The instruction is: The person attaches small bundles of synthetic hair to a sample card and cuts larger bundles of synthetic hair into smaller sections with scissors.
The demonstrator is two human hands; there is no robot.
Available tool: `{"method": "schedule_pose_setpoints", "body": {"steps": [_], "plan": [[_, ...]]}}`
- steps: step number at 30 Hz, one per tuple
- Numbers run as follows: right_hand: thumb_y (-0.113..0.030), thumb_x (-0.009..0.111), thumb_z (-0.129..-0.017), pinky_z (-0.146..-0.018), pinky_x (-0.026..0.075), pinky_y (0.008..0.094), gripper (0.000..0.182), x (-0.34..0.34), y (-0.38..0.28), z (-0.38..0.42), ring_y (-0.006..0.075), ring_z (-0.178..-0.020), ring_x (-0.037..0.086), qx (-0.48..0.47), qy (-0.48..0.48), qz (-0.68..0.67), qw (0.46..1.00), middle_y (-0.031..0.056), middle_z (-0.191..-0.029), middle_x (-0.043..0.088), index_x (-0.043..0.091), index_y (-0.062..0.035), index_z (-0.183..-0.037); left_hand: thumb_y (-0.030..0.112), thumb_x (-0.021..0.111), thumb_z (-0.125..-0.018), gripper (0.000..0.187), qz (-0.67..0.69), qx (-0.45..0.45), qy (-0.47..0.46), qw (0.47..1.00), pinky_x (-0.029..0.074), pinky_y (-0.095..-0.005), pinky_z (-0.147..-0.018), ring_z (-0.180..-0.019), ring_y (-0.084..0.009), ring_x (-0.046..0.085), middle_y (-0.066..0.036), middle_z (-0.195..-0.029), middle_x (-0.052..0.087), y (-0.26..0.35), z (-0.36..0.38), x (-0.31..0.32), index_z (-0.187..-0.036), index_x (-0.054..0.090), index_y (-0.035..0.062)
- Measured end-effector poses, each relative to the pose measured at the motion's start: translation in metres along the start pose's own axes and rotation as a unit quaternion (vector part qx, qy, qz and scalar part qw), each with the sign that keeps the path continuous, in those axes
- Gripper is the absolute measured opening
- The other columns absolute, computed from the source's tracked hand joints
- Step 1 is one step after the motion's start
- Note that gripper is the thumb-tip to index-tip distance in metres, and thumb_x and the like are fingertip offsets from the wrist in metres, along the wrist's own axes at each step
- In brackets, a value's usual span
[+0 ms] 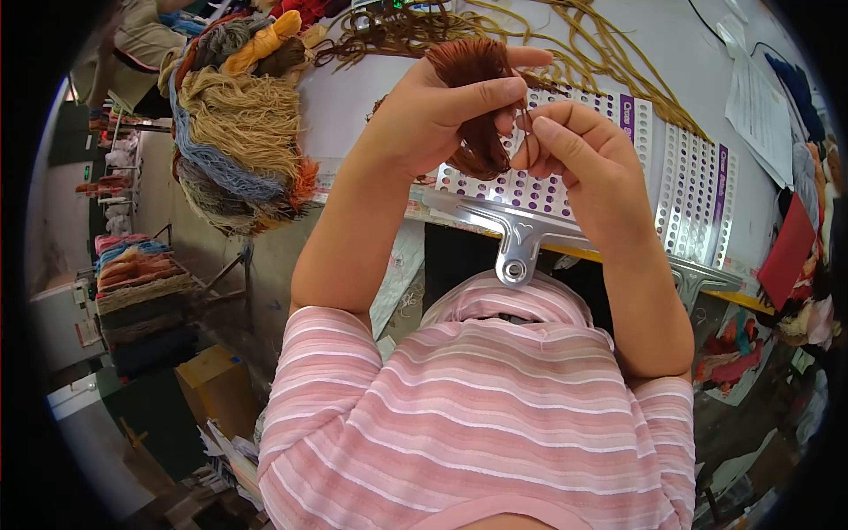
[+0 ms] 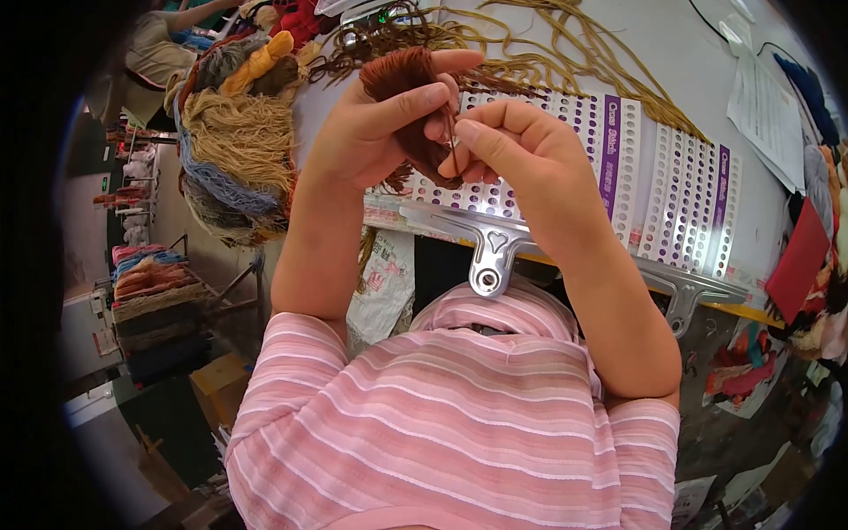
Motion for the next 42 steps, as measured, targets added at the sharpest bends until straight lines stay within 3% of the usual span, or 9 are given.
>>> {"method": "schedule_pose_setpoints", "body": {"steps": [19,23,26,27,29,33,35,38,42], "plan": [[-0.007,0.053,-0.087,-0.063,0.042,0.0217,0.009,-0.018,-0.013,0.003,0.0051,-0.062,0.046,-0.075,0.088,0.059,0.992,0.0009,-0.077,0.058,0.057,-0.0012,-0.093,0.004,0.064,-0.076,0.065,-0.001,0.059,-0.062,0.996,0.046,-0.0229,-0.068,-0.070,-0.0100,0.054,-0.002,-0.077,0.054,0.005,-0.007,0.005,-0.133,0.037,-0.0110],[-0.009,0.052,-0.087,-0.063,0.040,0.0259,0.012,-0.008,-0.007,0.007,0.0060,-0.058,0.042,0.081,-0.118,-0.180,0.973,-0.0004,-0.070,0.052,0.057,-0.0024,-0.096,0.005,0.057,-0.077,0.062,0.191,-0.027,-0.263,0.945,0.037,-0.0217,-0.046,-0.050,-0.0060,0.044,-0.002,-0.067,0.051,-0.005,0.002,0.015,-0.133,0.036,-0.0116],[-0.012,0.051,-0.091,-0.041,0.029,0.0220,0.009,-0.062,-0.053,0.036,0.0045,-0.045,0.032,0.024,-0.079,-0.104,0.991,-0.0045,-0.058,0.036,0.055,-0.0037,-0.093,0.007,0.053,-0.083,0.055,0.232,0.076,-0.322,0.915,0.025,-0.0191,-0.034,-0.039,-0.0023,0.030,0.004,-0.059,0.040,0.016,0.024,-0.037,-0.134,0.038,-0.0062],[-0.014,0.047,-0.094,-0.035,0.020,0.0210,0.012,-0.133,-0.064,0.053,0.0035,-0.041,0.026,-0.005,0.092,-0.086,0.992,-0.0054,-0.055,0.032,0.055,-0.0045,-0.093,0.008,0.053,-0.085,0.053,0.219,0.143,-0.301,0.917,0.021,-0.0185,-0.033,-0.037,-0.0015,0.024,0.007,-0.057,0.036,0.026,0.030,-0.065,-0.134,0.039,-0.0041],[-0.013,0.040,-0.099,-0.040,0.021,0.0213,0.019,-0.212,-0.121,0.096,0.0061,-0.047,0.022,-0.100,0.032,-0.208,0.973,-0.0040,-0.063,0.023,0.052,0.0003,-0.103,0.013,0.045,-0.095,0.044,0.362,0.268,-0.161,0.878,0.022,-0.0179,-0.037,-0.041,-0.0014,0.022,0.007,-0.056,0.027,0.061,0.050,-0.131,-0.137,0.039,0.0029],[-0.007,0.035,-0.098,-0.047,0.024,0.0219,0.027,-0.457,-0.203,0.268,0.0071,-0.059,0.030,-0.114,0.173,-0.193,0.959,-0.0010,-0.067,0.026,0.048,0.0027,-0.120,0.012,0.037,-0.098,0.046,0.396,0.251,0.003,0.883,0.027,-0.0194,-0.040,-0.042,-0.0035,0.025,0.005,-0.056,0.028,0.077,0.091,-0.249,-0.140,0.027,-0.0047],[-0.006,0.036,-0.097,-0.051,0.030,0.0212,0.030,-0.624,-0.262,0.432,0.0076,-0.057,0.034,-0.216,0.467,-0.017,0.857,-0.0016,-0.067,0.029,0.046,0.0032,-0.123,0.012,0.038,-0.098,0.043,0.419,0.245,0.086,0.870,0.028,-0.0196,-0.041,-0.043,-0.0037,0.026,0.005,-0.056,0.029,0.077,0.105,-0.296,-0.136,0.033,-0.0074],[-0.008,0.041,-0.095,-0.055,0.034,0.0226,0.031,-0.525,-0.280,0.413,0.0095,-0.057,0.036,-0.255,0.641,-0.032,0.723,-0.0003,-0.070,0.037,0.047,0.0025,-0.123,0.011,0.042,-0.096,0.041,0.424,0.261,0.107,0.861,0.029,-0.0201,-0.041,-0.043,-0.0039,0.027,0.005,-0.057,0.031,0.087,0.097,-0.306,-0.132,0.039,-0.0074],[-0.009,0.048,-0.092,-0.058,0.039,0.0195,0.031,-0.430,-0.249,0.266,0.0085,-0.059,0.043,-0.200,0.502,0.118,0.833,-0.0013,-0.072,0.045,0.051,0.0022,-0.121,0.003,0.048,-0.089,0.033,0.429,0.209,-0.048,0.877,0.030,-0.0200,-0.041,-0.043,-0.0033,0.028,0.005,-0.061,0.037,0.071,0.012,-0.155,-0.121,0.052,-0.0026]]}}
Point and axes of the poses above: each hand's wrist, its own z-axis away from the middle knuckle, its own x-axis out of the palm, y = z × x, the point moved 9 cm from there along -z, towards the middle knuckle
